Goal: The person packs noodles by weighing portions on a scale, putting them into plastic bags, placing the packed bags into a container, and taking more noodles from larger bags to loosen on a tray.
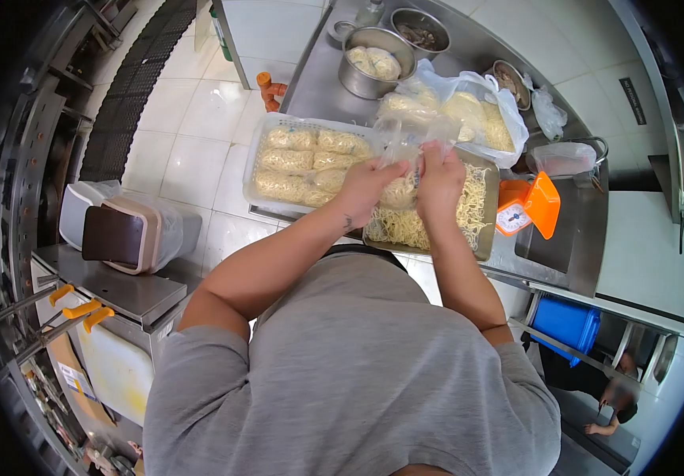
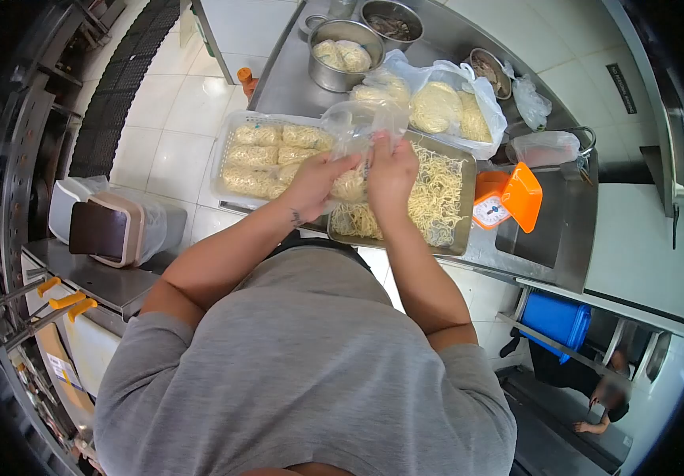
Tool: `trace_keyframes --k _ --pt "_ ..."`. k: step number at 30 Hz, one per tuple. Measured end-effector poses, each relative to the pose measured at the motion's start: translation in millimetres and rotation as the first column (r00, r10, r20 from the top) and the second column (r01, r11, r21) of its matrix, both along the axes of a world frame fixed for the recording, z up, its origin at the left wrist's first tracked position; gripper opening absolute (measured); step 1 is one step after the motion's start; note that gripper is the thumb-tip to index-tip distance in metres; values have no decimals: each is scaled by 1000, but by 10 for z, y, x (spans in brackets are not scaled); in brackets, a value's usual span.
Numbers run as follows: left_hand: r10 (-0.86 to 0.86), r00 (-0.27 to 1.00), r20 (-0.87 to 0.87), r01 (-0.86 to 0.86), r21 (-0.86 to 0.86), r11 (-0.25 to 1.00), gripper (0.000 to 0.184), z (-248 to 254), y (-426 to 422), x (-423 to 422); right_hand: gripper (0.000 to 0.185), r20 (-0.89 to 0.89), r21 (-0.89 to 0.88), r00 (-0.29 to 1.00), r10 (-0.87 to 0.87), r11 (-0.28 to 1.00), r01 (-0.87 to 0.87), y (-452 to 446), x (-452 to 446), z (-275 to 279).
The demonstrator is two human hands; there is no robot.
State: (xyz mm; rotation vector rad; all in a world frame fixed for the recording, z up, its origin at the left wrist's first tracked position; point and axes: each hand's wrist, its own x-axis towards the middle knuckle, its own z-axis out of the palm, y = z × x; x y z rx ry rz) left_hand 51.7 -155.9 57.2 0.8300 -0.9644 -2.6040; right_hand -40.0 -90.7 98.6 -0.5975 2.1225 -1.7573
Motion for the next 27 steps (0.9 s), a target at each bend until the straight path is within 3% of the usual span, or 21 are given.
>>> trace_keyframes --k 2,3,5,6,8,9,12,13,14,15,17,19,20,21,24,27 --pt "10 997 75 15 -332 943 27 -25 -93 -7 23 83 67 995 58 996 -64 37 -189 -20" --pt "15 995 103 37 -485 874 25 -27 -117 -22 23 -121 124 988 97 989 -82 33 -229 -49" --pt "69 997 -30 -62 -846 529 22 181 -180 37 23 -495 245 847 194 966 -78 21 -251 -77" --pt "75 992 -104 -122 -947 298 21 249 -201 67 22 -314 228 938 145 971 -74 15 -208 -50" --pt "61 981 -183 -191 -894 405 24 124 -187 66 19 87 183 995 46 981 -62 -31 -77 74" --pt "60 973 -221 -224 -862 454 26 77 -189 58 18 -61 188 997 44 982 -32 -19 -63 71" --pt "107 974 199 -5 -457 889 26 139 -10 94 16 -487 215 868 92 977 17 77 -29 -33" --pt "26 990 142 0 -177 984 27 188 -44 114 15 -609 233 781 135 972 15 130 -8 -106" --pt "-38 997 64 30 117 993 28 265 -100 154 14 -714 252 678 175 968 16 176 22 -166" --pt "-76 997 -29 82 398 914 28 299 -132 186 13 -699 256 691 183 967 3 220 61 -217" --pt "10 999 36 -19 274 961 24 233 -117 139 11 -673 260 714 194 966 -17 258 136 -237" --pt "81 996 26 -82 49 995 22 78 -121 80 11 -215 183 964 158 976 -119 253 91 -210" --pt "102 995 -11 -103 -108 989 23 -26 -134 78 14 47 127 988 147 980 -152 254 52 -187" --pt "118 992 -49 -127 -260 957 23 -125 -152 87 21 136 75 966 220 970 -232 269 8 -156" --pt "14 978 -210 -115 -478 871 24 -90 -266 238 40 369 -45 812 453 881 -471 337 -101 -105" --pt "3 980 -197 -111 -540 834 17 -145 -241 300 54 515 -54 595 617 716 -696 309 -151 -207"
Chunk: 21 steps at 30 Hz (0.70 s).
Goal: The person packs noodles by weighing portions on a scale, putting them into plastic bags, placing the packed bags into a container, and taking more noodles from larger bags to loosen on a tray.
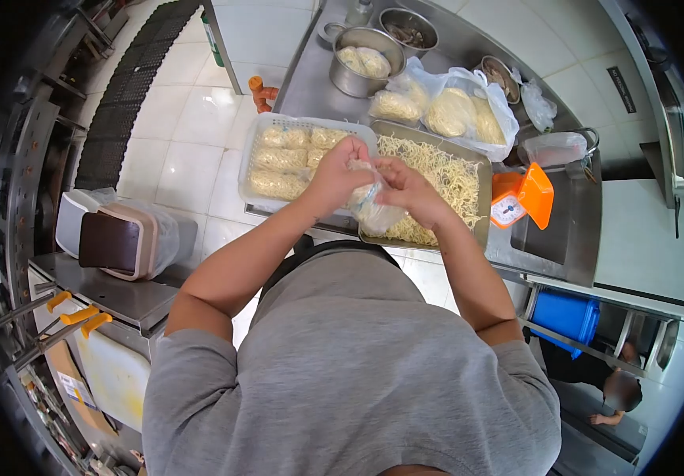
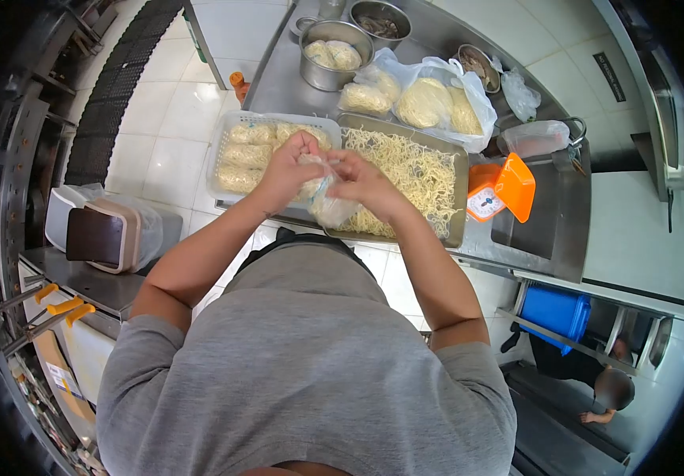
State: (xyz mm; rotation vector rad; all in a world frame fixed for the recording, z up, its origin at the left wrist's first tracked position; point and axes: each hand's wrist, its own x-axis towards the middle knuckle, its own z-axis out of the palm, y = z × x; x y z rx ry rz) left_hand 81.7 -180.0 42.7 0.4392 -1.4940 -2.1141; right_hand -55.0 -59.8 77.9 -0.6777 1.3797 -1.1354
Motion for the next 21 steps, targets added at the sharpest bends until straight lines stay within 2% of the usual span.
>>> trace_keyframes --k 2,3,4,6,8,9,12,13,15,18,20,21 --pt "64 997 45 -58 -128 990 13 25 -77 38 59 26 57 992 120 991 -121 -74 -21 -130" --pt "95 993 66 -82 -189 979 13 21 -124 75 61 129 81 984 121 988 -132 -116 -42 -207" --pt "202 972 117 -148 -357 922 18 -66 -295 103 59 258 76 961 94 990 -117 -143 -19 -277" --pt "427 890 160 -223 -663 715 29 -426 -765 208 57 509 73 860 44 993 -94 -213 103 -381" --pt "520 800 299 6 -871 491 32 -892 -970 387 55 658 39 753 22 997 -64 -287 311 -373" --pt "583 736 344 139 -920 367 34 -985 -1056 427 54 722 25 692 18 998 -52 -345 361 -357" --pt "610 703 365 228 -928 294 35 -827 -885 573 61 792 -22 609 51 998 -54 -526 342 -507" --pt "559 674 483 370 -875 311 39 -699 -861 621 61 739 -59 671 58 998 -21 -611 342 -516" --pt "553 674 490 384 -872 305 41 -679 -831 644 61 622 -154 781 62 987 45 -916 264 -509" --pt "519 722 457 341 -888 308 44 -849 -889 639 56 357 -193 934 5 979 68 -1301 152 -448" --pt "503 726 470 353 -881 314 48 -809 -873 659 52 247 -202 968 38 979 13 -1481 132 -596" --pt "483 664 571 444 -820 361 53 -761 -883 652 49 190 -204 980 59 979 -19 -1558 147 -702"
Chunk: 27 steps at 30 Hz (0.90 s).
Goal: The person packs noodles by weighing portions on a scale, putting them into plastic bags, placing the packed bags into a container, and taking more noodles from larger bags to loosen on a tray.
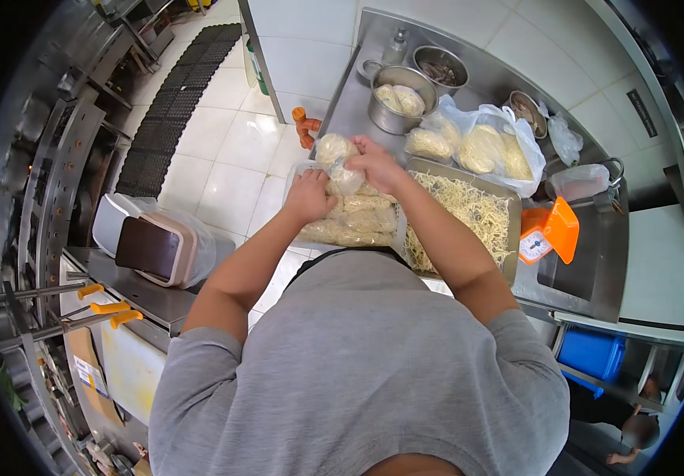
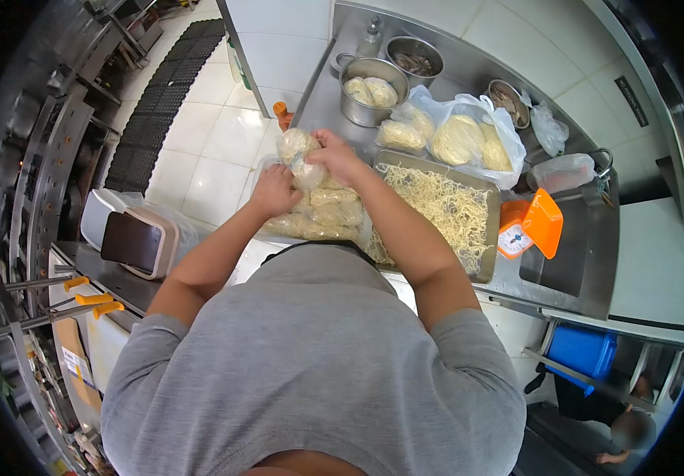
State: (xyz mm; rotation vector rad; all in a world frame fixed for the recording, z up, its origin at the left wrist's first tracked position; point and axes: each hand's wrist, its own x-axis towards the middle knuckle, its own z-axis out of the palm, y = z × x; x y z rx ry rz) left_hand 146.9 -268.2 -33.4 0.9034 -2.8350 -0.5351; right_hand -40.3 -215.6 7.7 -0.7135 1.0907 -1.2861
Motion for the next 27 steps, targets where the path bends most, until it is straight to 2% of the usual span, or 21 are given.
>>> trace_keyframes --k 3,5,6,7,8,9,11,15,20,23,24,27 --pt "-19 947 319 -23 126 992 66 300 17 -113 44 -421 -31 907 -5 999 -9 -153 110 -224" --pt "-96 857 507 2 184 983 74 366 17 -213 45 -586 -59 810 -1 997 -42 -204 173 -165" --pt "-54 948 315 40 51 998 72 203 58 -174 45 -659 -65 752 0 996 -58 -217 198 -150" --pt "-37 994 106 46 -82 996 69 -102 151 -95 42 -760 -162 648 -46 980 -120 -246 215 -179" --pt "-47 993 -106 24 -211 977 67 -137 225 -47 39 -837 -245 536 -107 950 -194 -280 239 -224" --pt "-18 1000 3 18 -30 999 67 -163 225 -35 36 -889 -318 421 -183 907 -276 -305 267 -271" --pt "-17 974 225 -58 322 945 68 256 263 -70 34 -931 -323 302 -205 848 -420 -311 300 -257" --pt "-16 987 157 -20 222 975 72 332 350 44 24 -960 -257 72 -269 756 -602 -254 320 -296" --pt "-75 991 108 67 79 995 74 296 381 197 13 -990 -92 -21 -139 755 -649 -233 352 -108" --pt "-142 989 42 136 123 983 73 263 324 281 13 -988 130 -149 46 769 -625 -269 384 -14" --pt "-139 990 -4 137 179 974 67 271 298 303 13 -973 218 -201 117 760 -612 -304 406 19" --pt "-128 986 -103 142 140 980 61 182 283 366 14 -954 278 -269 132 726 -629 -358 537 7"
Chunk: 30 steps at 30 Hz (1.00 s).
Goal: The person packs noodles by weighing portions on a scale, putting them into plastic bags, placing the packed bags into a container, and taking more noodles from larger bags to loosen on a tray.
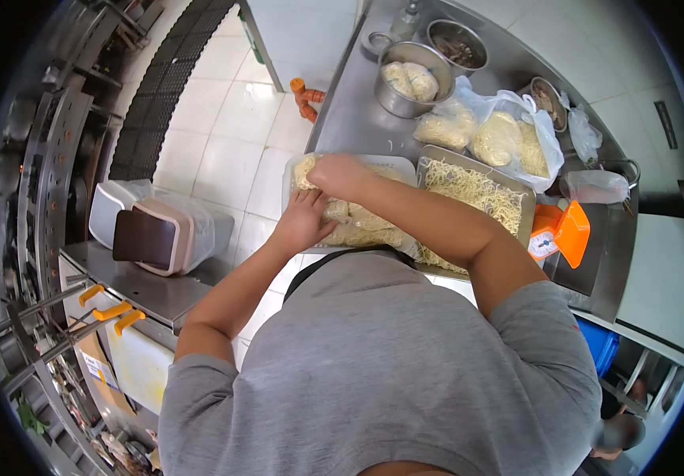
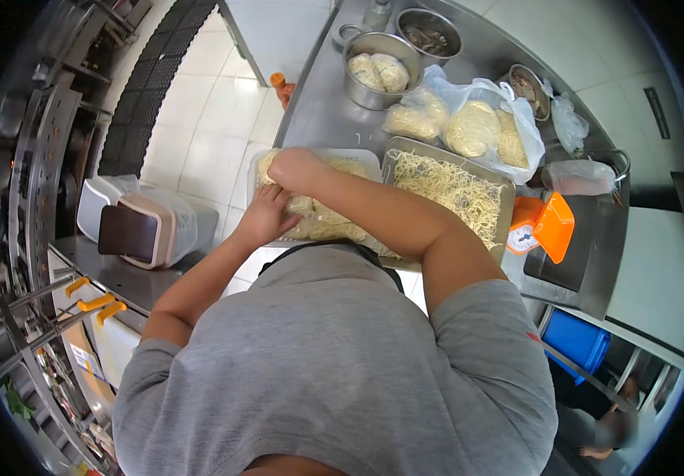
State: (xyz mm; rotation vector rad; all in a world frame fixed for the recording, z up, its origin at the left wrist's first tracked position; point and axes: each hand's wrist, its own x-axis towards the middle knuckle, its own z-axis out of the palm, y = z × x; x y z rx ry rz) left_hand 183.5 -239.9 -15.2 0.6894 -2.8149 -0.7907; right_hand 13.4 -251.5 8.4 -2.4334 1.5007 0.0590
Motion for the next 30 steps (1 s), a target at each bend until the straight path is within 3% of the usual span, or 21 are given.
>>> trace_keyframes --k 3,6,9,12,13,14,16,17,18,20,23,26,29,30 --pt "23 997 -72 -27 -64 998 54 -86 25 24 9 -11 43 1000 7 999 -6 -61 25 -120" --pt "51 990 -134 -52 -5 999 49 -55 33 30 9 47 72 999 -20 997 17 -73 7 -202" --pt "28 994 -107 -26 19 999 49 41 27 9 9 99 -43 986 -137 989 142 74 151 -339" --pt "90 995 -40 -89 20 996 48 232 6 -52 17 98 197 987 -127 975 106 15 16 -120" --pt "91 992 -84 -97 -63 993 54 239 -25 -75 25 408 132 884 -227 973 189 74 -128 -106" --pt "115 991 -69 -121 -80 989 58 211 -62 -107 33 677 96 687 -264 957 274 204 -340 -86" --pt "198 979 -53 -202 -96 975 67 121 -107 -204 47 537 -25 659 -526 771 636 391 -960 129" --pt "165 983 80 -153 -137 979 76 132 -103 -230 53 592 -77 511 -623 587 806 481 -1385 -39" --pt "173 980 93 -156 -167 974 77 90 -77 -246 63 459 -107 489 -742 500 859 616 -1669 243" --pt "172 977 128 -138 -236 962 79 -4 -55 -285 71 116 -307 392 -913 342 888 680 -2080 60" --pt "203 962 182 -148 -273 950 82 -54 -47 -335 83 122 -218 568 -814 536 815 584 -2452 -206" --pt "210 953 218 -139 -301 943 83 -53 -33 -357 86 390 127 457 -800 538 834 369 -2881 -390" --pt "214 952 219 -143 -301 943 83 -59 -54 -389 78 273 203 444 -853 503 840 302 -3101 -325" --pt "207 954 216 -137 -301 944 82 -58 -70 -395 75 210 125 464 -861 494 860 300 -3049 -374"
